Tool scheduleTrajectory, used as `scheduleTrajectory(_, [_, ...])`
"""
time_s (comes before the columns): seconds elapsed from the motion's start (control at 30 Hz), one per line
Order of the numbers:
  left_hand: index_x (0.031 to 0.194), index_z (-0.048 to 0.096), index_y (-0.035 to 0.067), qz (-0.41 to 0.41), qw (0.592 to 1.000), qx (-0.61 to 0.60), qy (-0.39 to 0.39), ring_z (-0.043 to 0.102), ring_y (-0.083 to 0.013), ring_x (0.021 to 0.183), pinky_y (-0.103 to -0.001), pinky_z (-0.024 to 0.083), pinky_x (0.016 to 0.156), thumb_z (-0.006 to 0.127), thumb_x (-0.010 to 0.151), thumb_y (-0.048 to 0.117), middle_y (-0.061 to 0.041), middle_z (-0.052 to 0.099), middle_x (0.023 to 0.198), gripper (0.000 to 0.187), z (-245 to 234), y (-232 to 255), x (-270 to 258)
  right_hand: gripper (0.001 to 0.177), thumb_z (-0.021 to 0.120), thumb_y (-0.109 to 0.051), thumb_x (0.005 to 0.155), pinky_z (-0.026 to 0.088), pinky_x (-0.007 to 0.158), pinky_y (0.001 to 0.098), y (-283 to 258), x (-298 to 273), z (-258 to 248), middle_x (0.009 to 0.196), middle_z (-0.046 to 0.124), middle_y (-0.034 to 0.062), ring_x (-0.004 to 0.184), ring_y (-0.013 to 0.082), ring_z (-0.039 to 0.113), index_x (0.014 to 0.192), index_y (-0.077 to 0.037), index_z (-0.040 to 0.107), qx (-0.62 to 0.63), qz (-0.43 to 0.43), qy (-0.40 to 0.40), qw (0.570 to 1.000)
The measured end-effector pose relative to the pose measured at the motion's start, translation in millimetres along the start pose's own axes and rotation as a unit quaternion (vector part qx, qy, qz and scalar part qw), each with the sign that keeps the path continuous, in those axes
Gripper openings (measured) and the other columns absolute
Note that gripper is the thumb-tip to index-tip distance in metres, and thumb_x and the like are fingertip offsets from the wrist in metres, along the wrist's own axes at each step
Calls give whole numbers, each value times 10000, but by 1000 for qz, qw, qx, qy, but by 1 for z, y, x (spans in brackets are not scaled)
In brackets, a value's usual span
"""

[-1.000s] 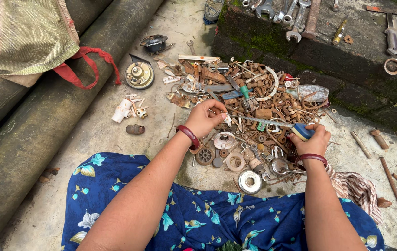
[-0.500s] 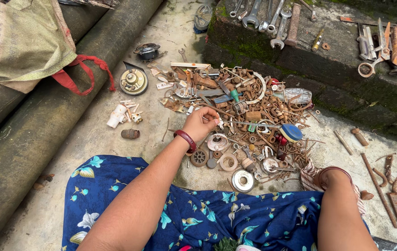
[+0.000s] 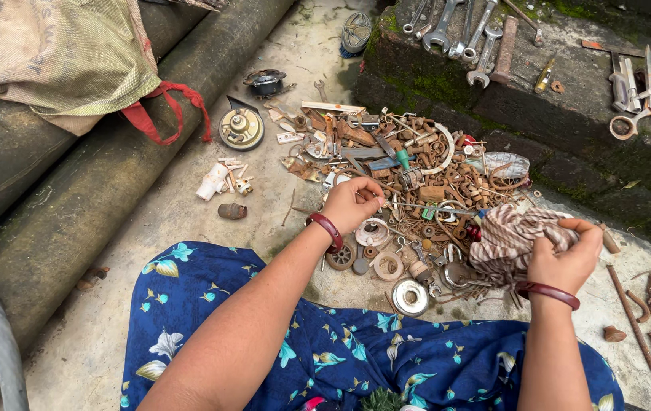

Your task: The person sorts through a pile of rusted scrap metal and various hardware parts by hand, picking up individual items and then measuring a long metal rod with a tape measure.

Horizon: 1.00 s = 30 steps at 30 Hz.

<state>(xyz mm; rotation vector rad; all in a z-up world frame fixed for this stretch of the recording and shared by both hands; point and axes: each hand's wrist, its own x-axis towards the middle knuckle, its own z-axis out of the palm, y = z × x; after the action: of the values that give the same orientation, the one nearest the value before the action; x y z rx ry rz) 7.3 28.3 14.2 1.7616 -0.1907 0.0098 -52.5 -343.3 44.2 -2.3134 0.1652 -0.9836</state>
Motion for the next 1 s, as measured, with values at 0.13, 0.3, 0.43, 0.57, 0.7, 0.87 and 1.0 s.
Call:
scheduleTrajectory(0.13, [963,744,73,23,999,39,7,610,-66,667,-249,536,635,805,823,150,16,671,778,171,4,15,-7,362,591,61,846,449,1105,438,-77,-20,24,1227,545,172,1190,340,554,1203,9,568,87,-78,-50,992])
scheduleTrajectory(0.3, [909,726,48,40,998,48,-17,631,-68,660,-244,554,627,807,803,163,1,674,771,176,8,32,-20,558,651,69,799,483,1005,447,-145,-45,48,1236,556,202,1146,371,577,1343,-21,560,126,-147,-149,970])
scheduleTrajectory(0.43, [859,732,47,63,995,78,-9,638,-71,631,-245,556,609,828,758,173,-11,668,737,189,7,39,-22,649,728,53,730,504,982,470,-160,-56,67,1256,592,208,1166,402,594,1353,-23,560,152,-213,-195,945])
scheduleTrajectory(0.57, [830,741,56,62,995,70,-24,631,-76,618,-249,546,587,828,747,180,-11,667,699,173,6,42,-20,530,762,44,736,519,923,452,-154,-58,74,1146,644,166,1078,377,632,1239,-41,618,153,-218,-212,940])
scheduleTrajectory(0.7, [790,700,49,41,995,63,-63,644,-67,618,-239,541,594,839,768,205,-1,679,683,209,12,42,-21,413,765,41,723,521,874,447,-151,-60,81,1056,664,147,1005,371,643,1111,-39,645,142,-222,-199,944])
scheduleTrajectory(0.87, [869,684,47,51,992,47,-109,608,-84,642,-253,537,605,837,814,200,-11,660,746,223,17,32,-15,349,780,23,757,536,812,424,-146,-57,84,995,665,144,936,355,666,1070,-39,639,136,-183,-206,952])
scheduleTrajectory(1.0, [906,691,39,93,987,61,-117,618,-114,680,-282,536,643,813,830,138,-28,657,786,175,18,26,-12,357,810,-23,773,540,769,414,-144,-56,82,975,665,146,889,349,671,1090,-44,647,136,-157,-213,955])
